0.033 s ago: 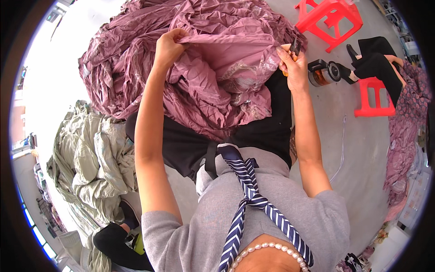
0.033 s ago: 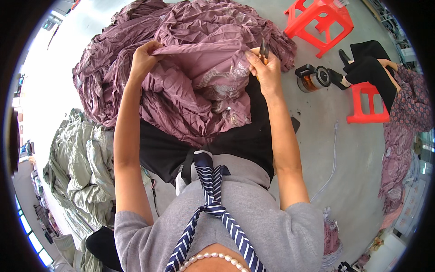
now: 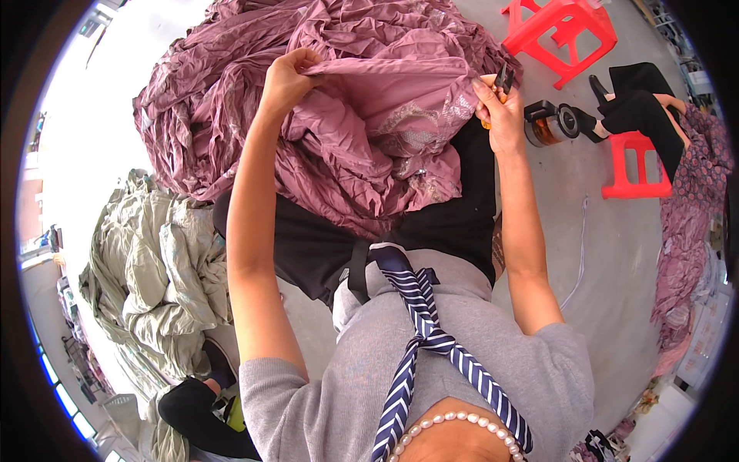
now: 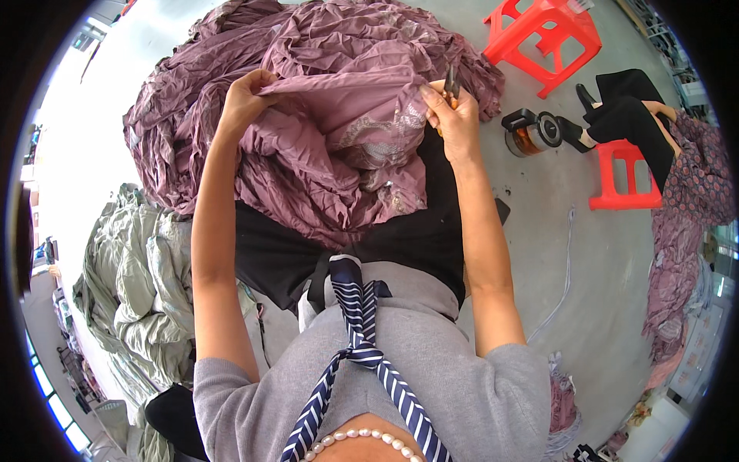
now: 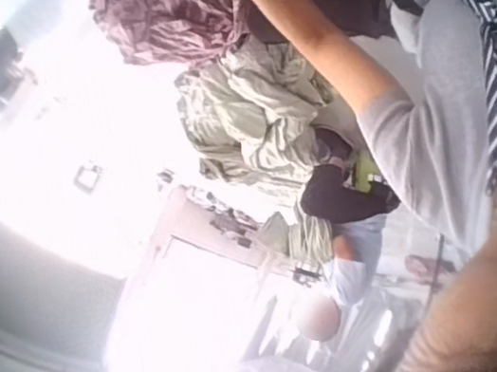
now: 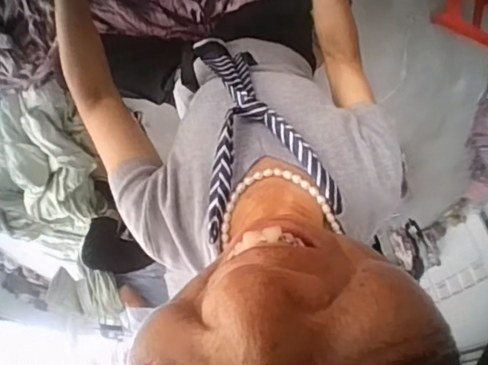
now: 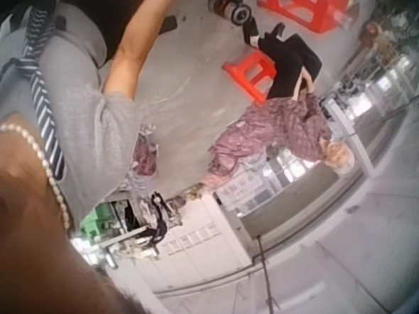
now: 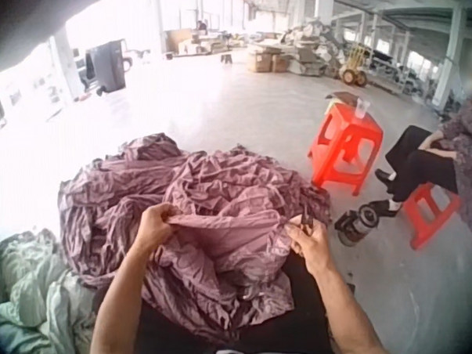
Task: The person sits on the floor and repeatedly picks up pieces of dusty mauve fabric from a large pile. They use a small tool to trim or cut small sections of the fabric, then place the pieces back onto the pile. The task continues throughout the clip with no visible final stacking or destination shown.
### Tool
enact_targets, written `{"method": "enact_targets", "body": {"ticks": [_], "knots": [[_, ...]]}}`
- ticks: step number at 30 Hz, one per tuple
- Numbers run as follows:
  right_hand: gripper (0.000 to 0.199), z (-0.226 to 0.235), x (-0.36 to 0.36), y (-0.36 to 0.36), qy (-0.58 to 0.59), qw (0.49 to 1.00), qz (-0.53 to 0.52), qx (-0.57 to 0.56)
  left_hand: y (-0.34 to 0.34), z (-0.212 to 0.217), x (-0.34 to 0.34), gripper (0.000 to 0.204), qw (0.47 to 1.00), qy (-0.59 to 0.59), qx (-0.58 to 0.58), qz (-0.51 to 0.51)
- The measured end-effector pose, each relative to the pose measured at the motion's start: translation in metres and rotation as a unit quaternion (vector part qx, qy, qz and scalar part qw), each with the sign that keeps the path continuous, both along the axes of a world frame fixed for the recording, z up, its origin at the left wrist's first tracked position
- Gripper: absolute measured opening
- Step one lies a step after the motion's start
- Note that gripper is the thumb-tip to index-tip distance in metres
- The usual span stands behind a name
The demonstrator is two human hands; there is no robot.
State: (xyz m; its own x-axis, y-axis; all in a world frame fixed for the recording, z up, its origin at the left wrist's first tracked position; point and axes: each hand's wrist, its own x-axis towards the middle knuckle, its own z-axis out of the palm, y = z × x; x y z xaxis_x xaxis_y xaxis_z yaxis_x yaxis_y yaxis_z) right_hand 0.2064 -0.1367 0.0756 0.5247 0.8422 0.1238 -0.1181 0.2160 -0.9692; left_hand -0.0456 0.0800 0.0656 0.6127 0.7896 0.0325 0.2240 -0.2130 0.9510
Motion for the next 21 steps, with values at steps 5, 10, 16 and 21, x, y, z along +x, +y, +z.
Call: {"method": "enact_targets", "body": {"ticks": [5, 10, 16, 21], "knots": [[0.011, -0.013, 0.017, 0.005, 0.030, 0.998, -0.041, -0.027, -0.037, 0.045, -0.012, 0.026, 0.970, 0.058, -0.174, -0.158], [0.013, -0.024, 0.027, 0.009, 0.033, 0.997, -0.071, -0.006, -0.030, 0.041, -0.034, 0.031, 0.941, -0.059, -0.265, -0.200], [0.013, -0.030, 0.022, 0.001, -0.021, 0.993, -0.114, -0.014, -0.042, 0.048, -0.026, 0.036, 0.940, -0.032, -0.266, -0.210], [0.015, -0.035, 0.022, -0.006, -0.055, 0.992, -0.110, -0.002, -0.053, 0.059, -0.020, 0.048, 0.964, -0.070, -0.202, -0.158]]}}
